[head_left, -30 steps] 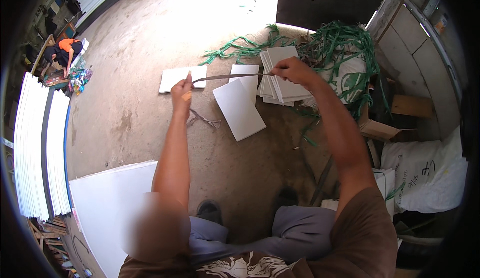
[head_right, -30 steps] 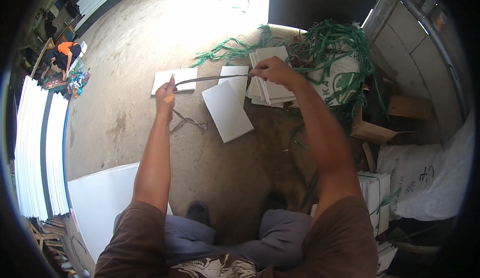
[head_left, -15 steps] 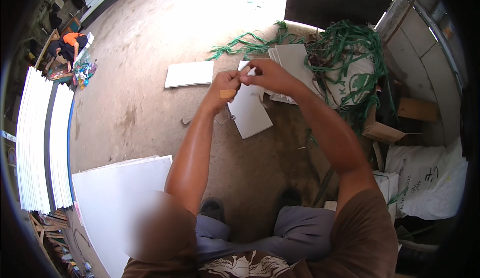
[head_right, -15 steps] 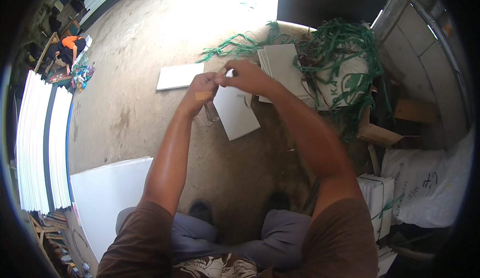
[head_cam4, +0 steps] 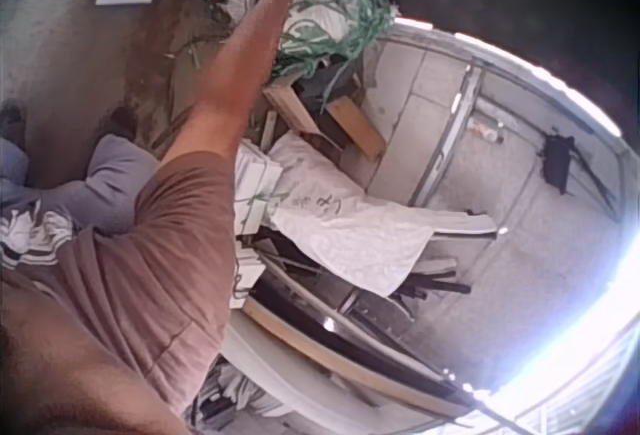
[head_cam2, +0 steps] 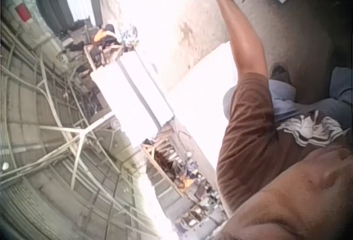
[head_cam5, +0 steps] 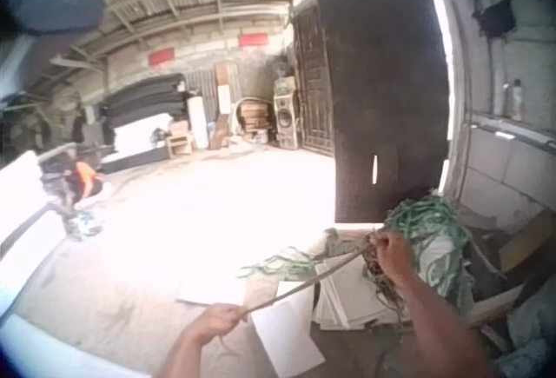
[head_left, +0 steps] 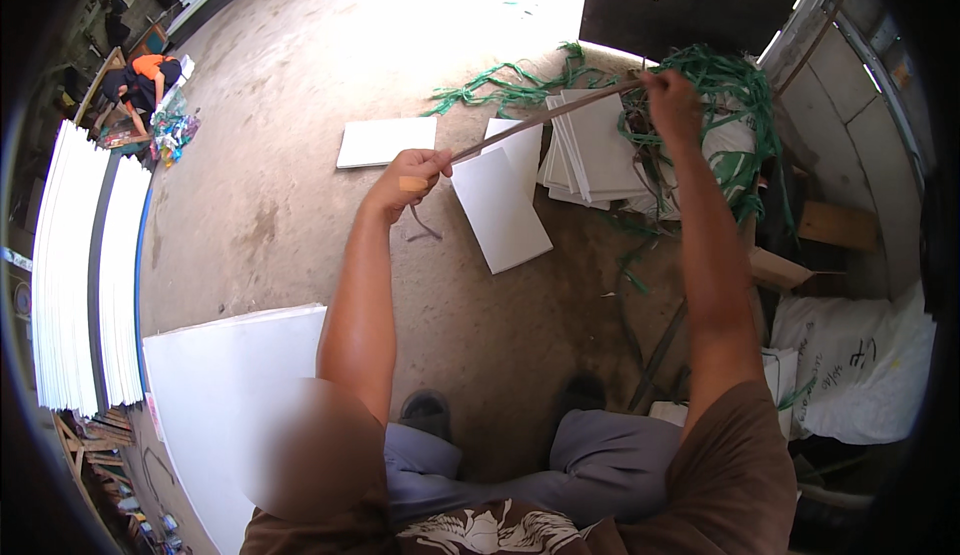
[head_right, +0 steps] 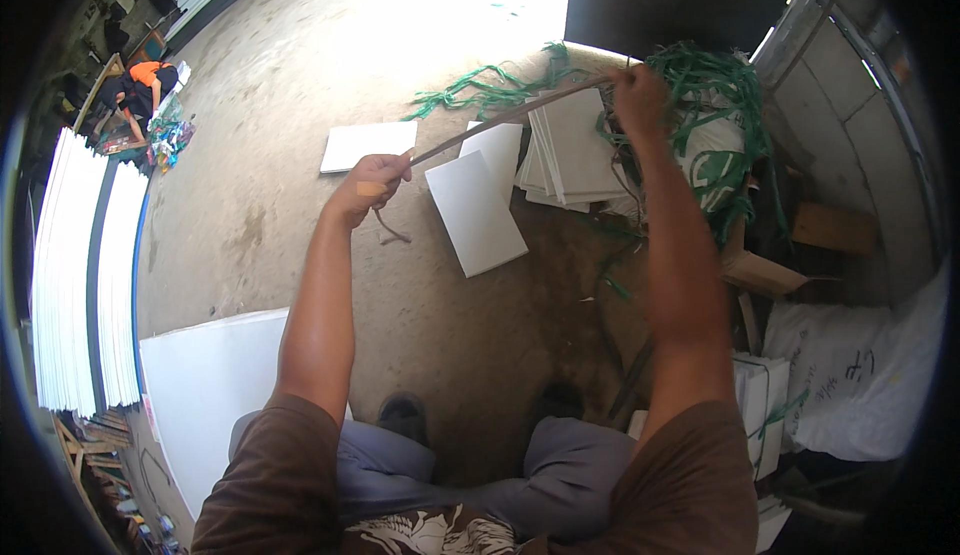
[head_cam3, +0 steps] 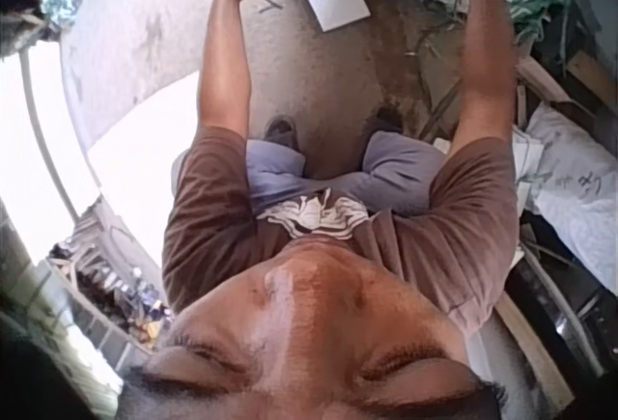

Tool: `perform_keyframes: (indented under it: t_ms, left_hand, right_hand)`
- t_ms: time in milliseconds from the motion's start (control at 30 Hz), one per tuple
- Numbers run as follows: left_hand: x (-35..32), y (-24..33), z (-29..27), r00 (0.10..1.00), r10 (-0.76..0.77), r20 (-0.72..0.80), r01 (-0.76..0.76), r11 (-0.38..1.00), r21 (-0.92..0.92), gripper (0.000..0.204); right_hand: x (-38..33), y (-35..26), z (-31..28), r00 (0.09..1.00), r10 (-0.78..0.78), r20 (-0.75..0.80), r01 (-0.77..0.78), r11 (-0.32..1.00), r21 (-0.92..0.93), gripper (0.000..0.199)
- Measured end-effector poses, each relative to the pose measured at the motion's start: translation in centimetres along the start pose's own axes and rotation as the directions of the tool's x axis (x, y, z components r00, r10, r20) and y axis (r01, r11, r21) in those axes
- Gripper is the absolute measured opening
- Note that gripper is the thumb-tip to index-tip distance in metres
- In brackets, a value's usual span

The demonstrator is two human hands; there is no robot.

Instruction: The person sits on the floor and gathers loose white rectangular sheets into neat stacks. They wrap each stack with a green plastic strap, pulling it tight and tying a secure knot. The person then lifts the finished bundles and stacks them on a nearby pile of similar packages.

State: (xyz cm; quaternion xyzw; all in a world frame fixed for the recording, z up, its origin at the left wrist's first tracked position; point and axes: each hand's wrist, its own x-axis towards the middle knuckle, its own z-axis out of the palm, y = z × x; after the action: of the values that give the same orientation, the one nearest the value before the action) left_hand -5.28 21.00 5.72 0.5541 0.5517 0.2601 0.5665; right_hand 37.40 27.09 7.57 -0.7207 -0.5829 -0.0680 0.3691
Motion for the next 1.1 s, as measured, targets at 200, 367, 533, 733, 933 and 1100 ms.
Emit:
perform_keyframes:
  t_ms: [200, 367, 533, 733, 933, 1100]
  left_hand:
    - [-0.4, -0.3, -0.5, 0.999, -0.011, 0.053, 0.010, 1.000, 0.030, 0.044]
    - [-0.7, 2.2, 4.7, 0.992, 0.117, 0.045, -0.124, 0.966, 0.225, 0.044]
    - [-0.3, 2.3, 3.9, 0.973, 0.118, 0.200, -0.116, 0.993, -0.025, 0.043]
    - [-0.9, 1.8, 1.8, 0.982, 0.060, 0.181, -0.079, 0.992, 0.103, 0.040]
    - [0.3, 1.5, 1.4, 0.983, 0.119, 0.142, -0.156, 0.945, 0.288, 0.041]
    - [0.6, 1.0, 1.2, 0.988, 0.137, 0.067, -0.151, 0.935, 0.320, 0.038]
  right_hand:
    - [-2.3, 3.3, -1.4, 0.988, -0.151, 0.042, 0.155, 0.903, -0.400, 0.034]
    - [-11.9, -13.6, 2.5, 0.704, -0.479, 0.523, 0.012, 0.745, 0.667, 0.063]
    - [-10.3, -14.8, 1.0, 0.590, -0.521, 0.616, 0.104, 0.806, 0.583, 0.039]
    - [-8.5, -7.3, 2.1, 0.646, -0.462, 0.607, 0.081, 0.833, 0.548, 0.035]
    - [-7.8, -4.5, 2.0, 0.657, -0.372, 0.656, 0.018, 0.878, 0.479, 0.034]
    - [-7.4, -2.6, 1.9, 0.646, -0.347, 0.680, -0.024, 0.881, 0.473, 0.035]
